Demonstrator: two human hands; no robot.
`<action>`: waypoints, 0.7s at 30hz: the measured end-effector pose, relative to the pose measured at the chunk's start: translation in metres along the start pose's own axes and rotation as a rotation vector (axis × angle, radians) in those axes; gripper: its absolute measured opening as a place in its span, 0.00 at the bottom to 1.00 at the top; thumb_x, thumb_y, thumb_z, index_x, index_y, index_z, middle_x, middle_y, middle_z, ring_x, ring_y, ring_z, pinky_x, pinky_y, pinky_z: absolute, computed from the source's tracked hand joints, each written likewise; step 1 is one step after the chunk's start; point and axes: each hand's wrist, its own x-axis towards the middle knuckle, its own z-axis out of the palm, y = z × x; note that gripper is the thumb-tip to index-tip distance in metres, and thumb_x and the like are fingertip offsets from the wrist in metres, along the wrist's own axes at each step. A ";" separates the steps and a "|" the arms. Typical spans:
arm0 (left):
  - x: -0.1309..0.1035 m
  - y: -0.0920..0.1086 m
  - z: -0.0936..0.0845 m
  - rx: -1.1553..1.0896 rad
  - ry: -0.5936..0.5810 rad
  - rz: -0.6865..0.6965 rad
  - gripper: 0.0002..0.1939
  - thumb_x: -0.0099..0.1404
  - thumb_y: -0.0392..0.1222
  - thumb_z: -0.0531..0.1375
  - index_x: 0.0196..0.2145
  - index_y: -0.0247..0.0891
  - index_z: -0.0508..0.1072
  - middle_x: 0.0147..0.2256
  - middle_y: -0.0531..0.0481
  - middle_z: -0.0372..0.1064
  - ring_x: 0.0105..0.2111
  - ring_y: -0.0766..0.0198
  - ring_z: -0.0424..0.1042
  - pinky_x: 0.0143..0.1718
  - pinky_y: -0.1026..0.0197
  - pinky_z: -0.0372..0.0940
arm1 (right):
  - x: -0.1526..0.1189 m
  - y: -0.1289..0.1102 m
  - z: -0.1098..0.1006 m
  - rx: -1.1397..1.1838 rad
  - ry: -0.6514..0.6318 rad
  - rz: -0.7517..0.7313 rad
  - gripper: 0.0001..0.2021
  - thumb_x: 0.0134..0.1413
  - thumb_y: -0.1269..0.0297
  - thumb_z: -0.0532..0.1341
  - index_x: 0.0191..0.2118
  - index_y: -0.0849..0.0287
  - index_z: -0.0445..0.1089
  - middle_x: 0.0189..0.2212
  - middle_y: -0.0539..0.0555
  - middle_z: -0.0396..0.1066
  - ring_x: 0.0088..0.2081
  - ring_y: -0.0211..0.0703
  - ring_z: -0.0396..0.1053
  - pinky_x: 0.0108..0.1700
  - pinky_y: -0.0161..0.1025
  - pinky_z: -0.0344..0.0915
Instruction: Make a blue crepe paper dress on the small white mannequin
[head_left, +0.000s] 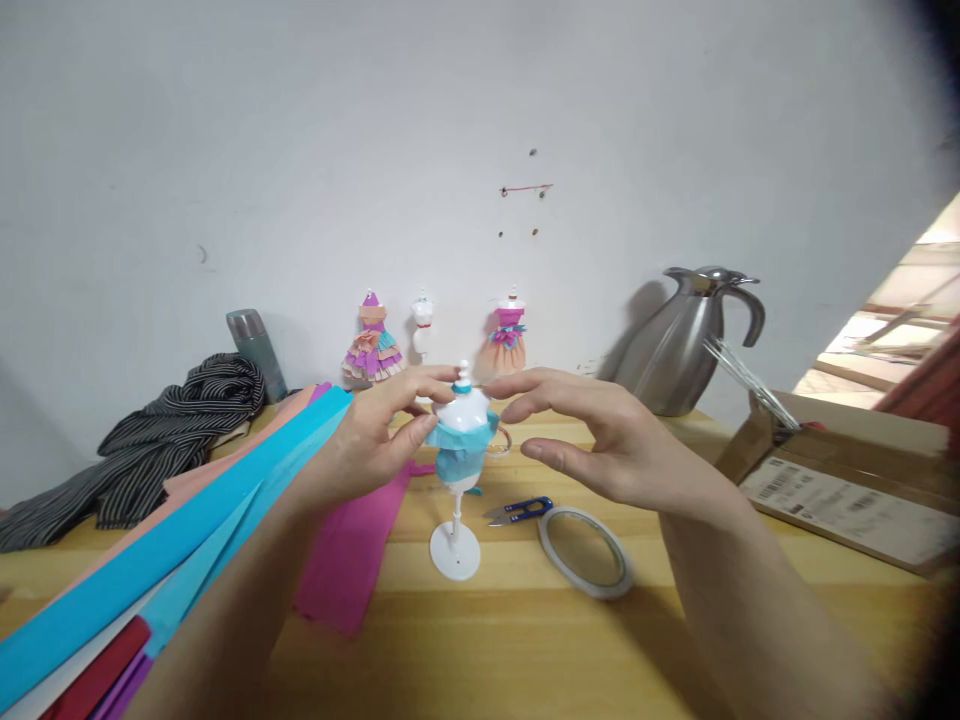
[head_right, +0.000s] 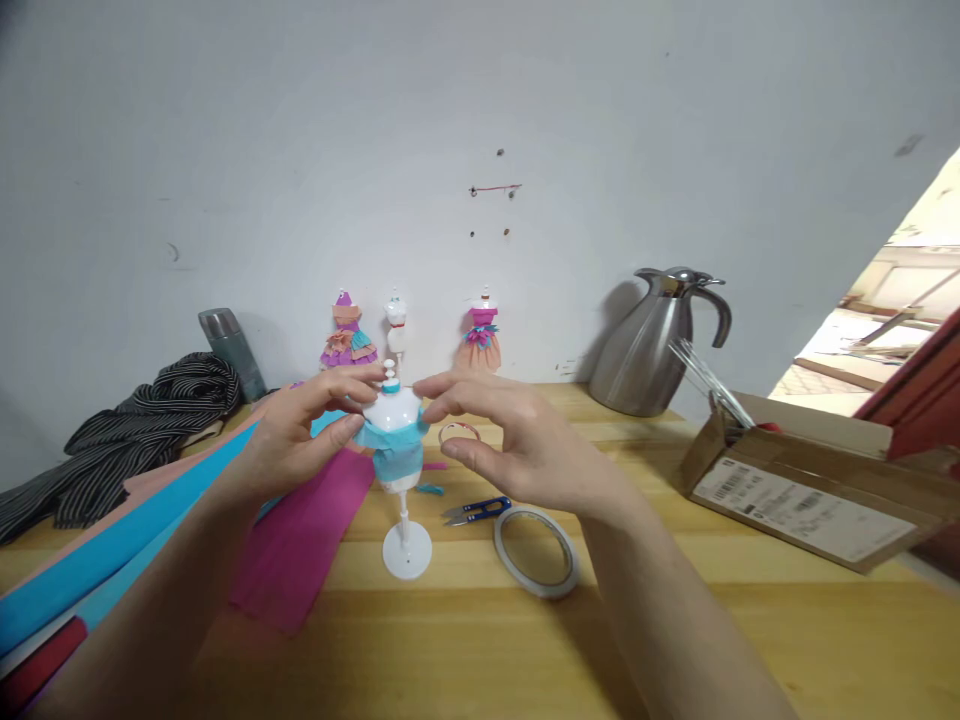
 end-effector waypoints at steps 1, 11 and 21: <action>0.000 -0.001 0.001 -0.010 0.000 -0.006 0.12 0.65 0.32 0.55 0.45 0.40 0.71 0.50 0.43 0.71 0.52 0.59 0.70 0.46 0.58 0.70 | 0.001 0.001 0.002 0.018 0.017 -0.003 0.09 0.58 0.67 0.60 0.44 0.52 0.71 0.50 0.55 0.73 0.51 0.48 0.70 0.52 0.49 0.68; 0.001 -0.004 0.005 -0.249 0.184 -0.234 0.06 0.61 0.37 0.61 0.37 0.39 0.75 0.38 0.47 0.77 0.38 0.62 0.76 0.39 0.60 0.72 | 0.005 -0.001 0.015 0.164 0.099 0.108 0.14 0.59 0.64 0.58 0.51 0.53 0.70 0.47 0.56 0.74 0.46 0.47 0.72 0.45 0.47 0.72; 0.000 -0.013 -0.003 -0.695 0.022 -0.330 0.11 0.62 0.41 0.61 0.42 0.41 0.66 0.37 0.45 0.77 0.38 0.59 0.77 0.34 0.61 0.70 | 0.013 -0.004 0.038 0.479 -0.078 0.501 0.13 0.51 0.54 0.62 0.28 0.60 0.69 0.21 0.50 0.68 0.23 0.36 0.64 0.25 0.34 0.64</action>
